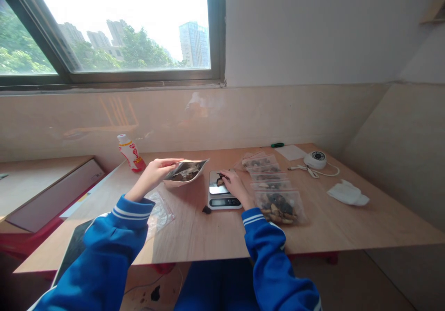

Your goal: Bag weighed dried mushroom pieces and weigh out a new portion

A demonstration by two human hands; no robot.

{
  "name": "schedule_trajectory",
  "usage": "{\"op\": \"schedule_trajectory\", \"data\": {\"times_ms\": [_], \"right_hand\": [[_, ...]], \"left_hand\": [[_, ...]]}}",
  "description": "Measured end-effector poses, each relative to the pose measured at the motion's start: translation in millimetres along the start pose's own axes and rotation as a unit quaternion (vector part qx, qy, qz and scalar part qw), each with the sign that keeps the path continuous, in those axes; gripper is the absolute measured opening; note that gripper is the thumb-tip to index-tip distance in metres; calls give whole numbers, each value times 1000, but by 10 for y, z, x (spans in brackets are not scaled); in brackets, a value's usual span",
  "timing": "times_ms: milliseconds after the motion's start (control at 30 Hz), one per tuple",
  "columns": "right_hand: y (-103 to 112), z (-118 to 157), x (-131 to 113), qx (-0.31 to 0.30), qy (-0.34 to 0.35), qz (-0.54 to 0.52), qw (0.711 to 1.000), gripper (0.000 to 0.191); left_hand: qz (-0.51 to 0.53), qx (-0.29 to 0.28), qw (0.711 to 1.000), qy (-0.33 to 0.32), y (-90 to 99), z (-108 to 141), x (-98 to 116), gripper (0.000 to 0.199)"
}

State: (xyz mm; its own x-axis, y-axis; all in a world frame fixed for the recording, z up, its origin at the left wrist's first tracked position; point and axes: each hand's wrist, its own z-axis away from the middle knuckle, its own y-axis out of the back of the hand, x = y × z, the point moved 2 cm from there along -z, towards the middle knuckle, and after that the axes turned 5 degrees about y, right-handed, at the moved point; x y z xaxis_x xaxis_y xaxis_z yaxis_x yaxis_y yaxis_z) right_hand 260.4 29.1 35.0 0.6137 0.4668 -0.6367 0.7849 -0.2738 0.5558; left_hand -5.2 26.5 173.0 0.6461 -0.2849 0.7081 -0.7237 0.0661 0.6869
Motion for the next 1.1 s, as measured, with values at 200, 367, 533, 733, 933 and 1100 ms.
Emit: {"op": "schedule_trajectory", "data": {"times_ms": [200,367,533,733,933,1100], "right_hand": [[133,78,-14,-18,1,86,996,49],[-11,143,-27,-22,26,103,994,45],[-141,171,-91,-65,39,140,987,46],[-72,239,-345,-39,31,144,988,40],[-371,490,-864,-181,100,116,972,33],[-630,670,-927,-234,104,271,928,25]], "left_hand": [[-5,6,1000,2,-2,25,11,41],[7,-3,1000,-2,-12,33,7,40],[7,-3,1000,0,-4,40,-8,41],[6,0,1000,5,-12,48,-39,42],[8,1,1000,2,-56,44,-36,39],[15,-3,1000,8,-71,74,-38,40]]}}
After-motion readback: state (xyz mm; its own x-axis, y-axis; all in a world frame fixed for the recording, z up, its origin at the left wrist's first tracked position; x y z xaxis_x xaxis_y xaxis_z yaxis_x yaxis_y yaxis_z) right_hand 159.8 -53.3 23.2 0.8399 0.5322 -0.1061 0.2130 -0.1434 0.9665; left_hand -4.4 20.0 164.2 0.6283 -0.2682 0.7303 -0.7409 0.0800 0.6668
